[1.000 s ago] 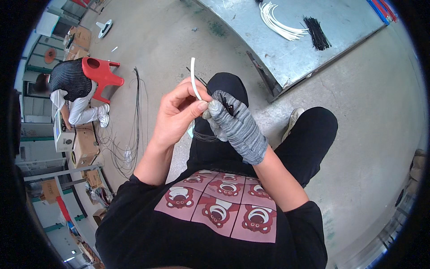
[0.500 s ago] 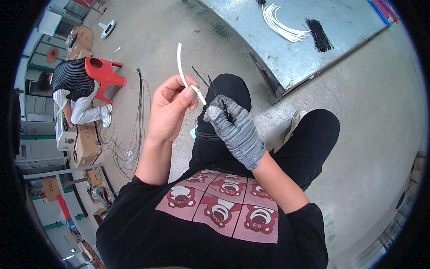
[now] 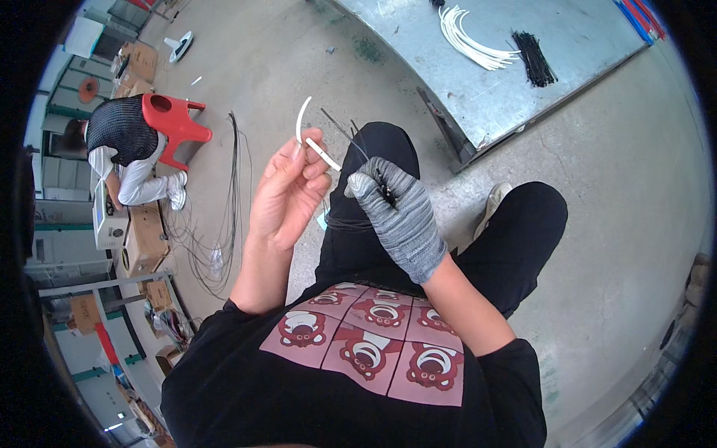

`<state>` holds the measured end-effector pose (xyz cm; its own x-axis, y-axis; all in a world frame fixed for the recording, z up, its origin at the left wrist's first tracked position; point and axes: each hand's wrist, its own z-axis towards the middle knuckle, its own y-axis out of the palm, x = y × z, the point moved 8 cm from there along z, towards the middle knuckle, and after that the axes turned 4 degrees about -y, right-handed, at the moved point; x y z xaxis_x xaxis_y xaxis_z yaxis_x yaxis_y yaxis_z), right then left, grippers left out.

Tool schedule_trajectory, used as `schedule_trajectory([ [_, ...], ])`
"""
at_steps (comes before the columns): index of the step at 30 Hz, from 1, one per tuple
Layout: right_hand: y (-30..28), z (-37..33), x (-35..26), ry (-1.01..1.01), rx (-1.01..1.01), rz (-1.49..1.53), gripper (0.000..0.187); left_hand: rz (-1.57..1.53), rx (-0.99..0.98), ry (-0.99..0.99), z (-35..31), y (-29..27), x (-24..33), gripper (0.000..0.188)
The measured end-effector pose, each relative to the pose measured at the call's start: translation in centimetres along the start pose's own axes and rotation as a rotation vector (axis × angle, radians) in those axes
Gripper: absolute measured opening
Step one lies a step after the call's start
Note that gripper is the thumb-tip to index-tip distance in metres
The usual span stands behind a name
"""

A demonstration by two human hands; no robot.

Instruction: The person sits on the floor and repeatedly inserts black wires into white plastic sleeves. They handle the wires and sleeves by hand, pulling the wires through the sleeves and occasionally gathering the wires into a bundle.

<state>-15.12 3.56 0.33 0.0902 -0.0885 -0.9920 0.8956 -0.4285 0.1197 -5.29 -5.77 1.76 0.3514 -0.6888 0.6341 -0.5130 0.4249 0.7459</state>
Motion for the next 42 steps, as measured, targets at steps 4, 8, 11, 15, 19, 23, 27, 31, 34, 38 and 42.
schedule_trajectory([
  [4, 0.0, 0.0, -0.2, -0.029, 0.048, -0.081, 0.015, 0.044, -0.052, 0.036, -0.3, 1.1, -0.2, 0.023],
  [8, 0.1, -0.2, -0.3, -0.080, 0.051, -0.113, 0.013, 0.556, 0.059, 0.332, -0.7, 2.1, 2.0, 0.016],
  [11, 0.2, -0.4, -0.6, -0.053, 0.059, -0.068, 0.012, 0.536, 0.066, 0.309, -0.6, 2.3, 1.4, 0.013],
  [15, 0.1, -0.4, -0.6, -0.082, 0.067, -0.054, 0.012, 0.420, 0.048, 0.221, -0.6, 2.2, -0.1, 0.014],
  [19, 0.1, -0.3, -0.5, -0.017, 0.048, -0.053, 0.014, 0.429, 0.058, 0.232, -0.5, 1.9, 0.5, 0.018],
  [23, 0.2, -0.2, -0.5, -0.085, 0.043, -0.041, 0.016, 0.354, 0.055, 0.300, -0.2, 1.5, 2.8, 0.016],
  [27, 0.5, 0.0, 0.0, -0.036, -0.066, 0.047, 0.020, 0.565, 0.013, 0.303, 0.1, 1.9, 3.6, 0.011],
  [31, 0.3, -0.5, 0.6, 0.246, -0.099, 0.353, 0.021, 0.840, -0.079, 0.260, 0.1, 3.5, 2.1, 0.006],
  [34, 0.0, -0.3, 0.5, 0.086, -0.027, 0.167, 0.022, 0.899, -0.132, 0.200, 0.4, 3.5, -0.1, 0.008],
  [38, 0.3, -0.3, 0.2, 0.092, -0.057, 0.144, 0.026, 0.851, -0.062, 0.242, 0.4, 2.7, -0.1, 0.008],
  [42, 0.6, -0.7, 1.1, 0.268, -0.139, 0.255, 0.029, 0.674, 0.058, 0.336, 1.2, 1.3, 1.6, 0.011],
])
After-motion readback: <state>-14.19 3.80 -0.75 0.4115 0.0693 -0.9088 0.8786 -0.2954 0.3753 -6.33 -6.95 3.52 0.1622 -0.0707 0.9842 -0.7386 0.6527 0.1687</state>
